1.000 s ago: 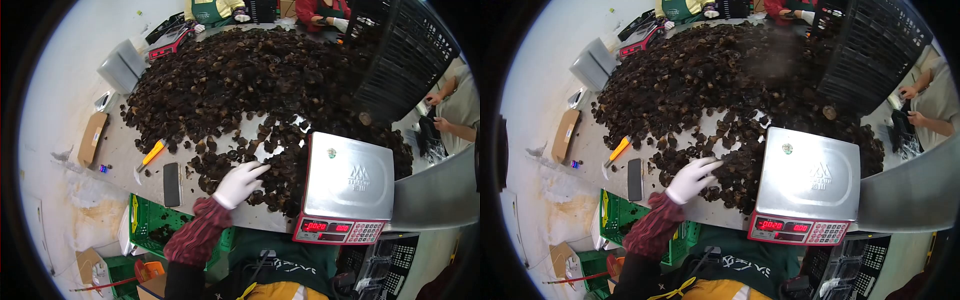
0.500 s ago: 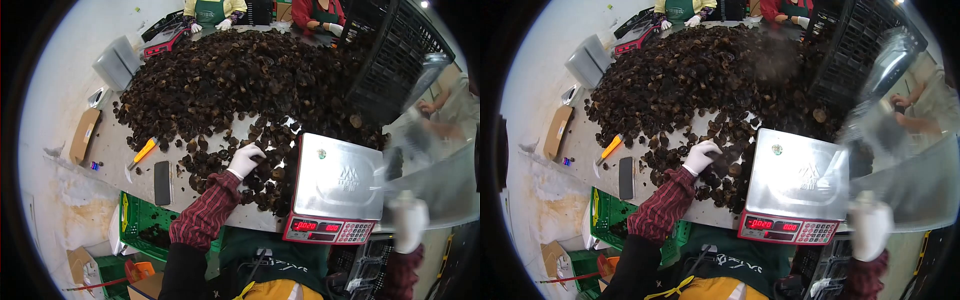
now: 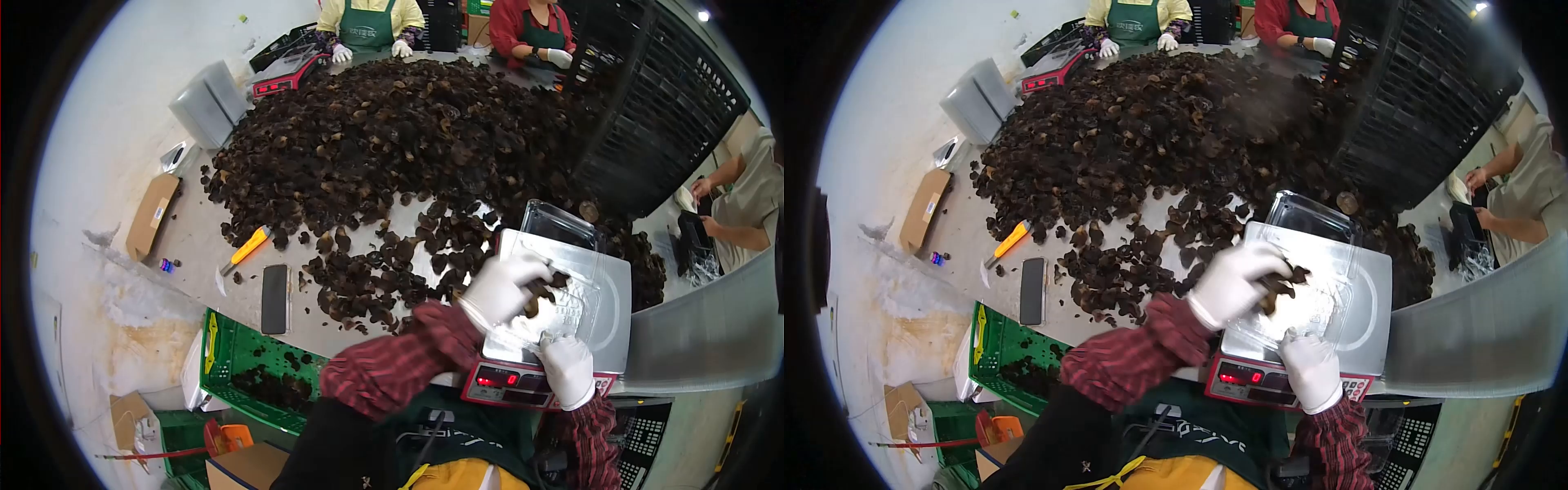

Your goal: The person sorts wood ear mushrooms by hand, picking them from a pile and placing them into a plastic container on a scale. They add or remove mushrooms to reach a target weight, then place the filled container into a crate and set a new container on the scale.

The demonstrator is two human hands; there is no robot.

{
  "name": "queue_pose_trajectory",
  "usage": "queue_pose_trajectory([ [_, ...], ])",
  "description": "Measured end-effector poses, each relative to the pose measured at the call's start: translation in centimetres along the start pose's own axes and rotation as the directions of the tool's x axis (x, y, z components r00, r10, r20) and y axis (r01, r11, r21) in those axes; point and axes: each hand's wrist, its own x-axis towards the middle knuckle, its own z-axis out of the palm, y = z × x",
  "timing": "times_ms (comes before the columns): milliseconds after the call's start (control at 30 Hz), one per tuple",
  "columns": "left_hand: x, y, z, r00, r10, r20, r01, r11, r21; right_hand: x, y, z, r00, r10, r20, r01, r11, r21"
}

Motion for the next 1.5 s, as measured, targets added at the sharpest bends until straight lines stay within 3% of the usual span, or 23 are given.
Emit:
queue_pose_trajectory([
  [33, -0.8, -0.7, 2.5, 0.992, -0.085, 0.090, 0.080, 0.995, 0.060, -0.1, 0.0, 0.3, 0.999, 0.010, -0.049, -0.008, 0.999, 0.036],
  [100, -0.5, 1.0, 3.0, 0.974, 0.023, 0.227, -0.117, 0.905, 0.410, 0.1, 0.2, 0.5, 0.995, 0.017, -0.100, -0.010, 0.997, 0.070],
  [167, -0.4, 1.4, 2.5, 0.972, 0.190, 0.141, -0.214, 0.960, 0.183, -0.1, 0.3, -0.1, 0.992, 0.117, -0.043, -0.106, 0.973, 0.205],
  [200, -0.3, 2.9, -0.6, 0.993, 0.097, 0.069, -0.105, 0.986, 0.130, -0.2, 0.4, -0.9, 0.965, 0.200, -0.171, -0.127, 0.922, 0.365],
  [233, -1.3, 0.1, -0.6, 0.992, 0.081, -0.097, -0.061, 0.979, 0.193, -0.4, 0.2, -1.2, 0.963, 0.208, -0.170, -0.135, 0.922, 0.362],
  [333, -4.4, -4.3, -4.3, 0.970, -0.243, -0.020, 0.219, 0.835, 0.505, -1.6, 0.0, -0.8, 0.668, 0.637, -0.385, -0.406, 0.746, 0.529],
  [433, -7.6, -8.2, -3.8, 0.854, -0.492, 0.168, 0.202, 0.611, 0.766, -3.0, 1.1, -0.6, 0.612, 0.697, -0.374, -0.469, 0.701, 0.538],
  [500, -8.7, -9.1, -2.5, 0.902, -0.401, 0.158, 0.126, 0.595, 0.794, -3.0, 1.0, -0.6, 0.560, 0.739, -0.375, -0.490, 0.660, 0.570],
  [567, -8.7, -9.5, -2.4, 0.927, -0.344, 0.148, 0.103, 0.612, 0.784, -3.1, 0.9, -1.1, 0.571, 0.719, -0.395, -0.499, 0.687, 0.529],
  [700, -7.0, -7.8, -4.1, 0.951, -0.303, -0.059, 0.261, 0.687, 0.678, -3.7, 0.9, -1.0, 0.511, 0.788, -0.345, -0.542, 0.606, 0.582],
  [767, -5.2, -5.3, -4.8, 0.969, -0.185, -0.166, 0.248, 0.745, 0.619, -4.0, 1.1, -0.5, 0.446, 0.875, -0.189, -0.593, 0.447, 0.670],
  [833, -3.4, -2.8, -4.6, 0.969, -0.075, -0.237, 0.193, 0.828, 0.526, -3.1, 1.0, -0.8, 0.451, 0.882, -0.136, -0.679, 0.438, 0.589],
  [867, -2.8, -1.2, -4.1, 0.973, -0.019, -0.232, 0.129, 0.874, 0.469, -3.0, 0.9, -0.4, 0.394, 0.919, 0.025, -0.654, 0.261, 0.710],
  [900, -2.0, -0.1, -3.3, 0.971, 0.044, -0.236, 0.061, 0.907, 0.417, -2.7, 0.9, -0.4, 0.405, 0.914, 0.020, -0.644, 0.270, 0.716],
  [967, -1.6, 1.4, -1.3, 0.978, 0.204, -0.039, -0.165, 0.880, 0.445, -2.4, 0.8, -0.4, 0.439, 0.894, 0.087, -0.714, 0.289, 0.637],
  [1033, -2.3, 1.4, 0.6, 0.959, 0.159, 0.236, -0.266, 0.796, 0.544, -2.9, 1.3, 0.6, 0.441, 0.893, 0.088, -0.734, 0.303, 0.608],
  [1100, -2.5, 1.3, 0.8, 0.978, 0.171, 0.117, -0.206, 0.845, 0.494, -2.8, 1.5, 1.2, 0.498, 0.856, -0.140, -0.663, 0.480, 0.575],
  [1167, -2.2, 0.1, 0.2, 0.992, 0.111, 0.052, -0.122, 0.913, 0.388, -2.7, 1.3, 0.6, 0.396, 0.915, 0.073, -0.712, 0.256, 0.654],
  [1233, -1.2, -0.4, 0.5, 0.983, 0.182, 0.035, -0.182, 0.909, 0.374, -2.1, 0.8, -0.4, 0.394, 0.908, 0.144, -0.703, 0.197, 0.683],
  [1300, 0.2, 1.1, 1.2, 0.990, 0.077, 0.115, -0.121, 0.887, 0.446, -2.6, 1.3, 1.1, 0.402, 0.911, 0.098, -0.671, 0.220, 0.708],
  [1367, 0.6, 0.4, 2.2, 0.957, 0.011, 0.288, -0.191, 0.775, 0.603, -2.8, 1.6, 1.9, 0.443, 0.896, -0.002, -0.634, 0.316, 0.706],
  [1433, 0.6, 0.2, 2.2, 0.930, -0.099, 0.355, -0.172, 0.735, 0.656, -2.8, 1.8, 1.3, 0.363, 0.921, 0.145, -0.669, 0.149, 0.728],
  [1500, 0.6, 0.1, 0.3, 0.967, 0.050, 0.251, -0.144, 0.917, 0.372, -2.6, 1.7, 0.9, 0.348, 0.923, 0.166, -0.657, 0.114, 0.745],
])
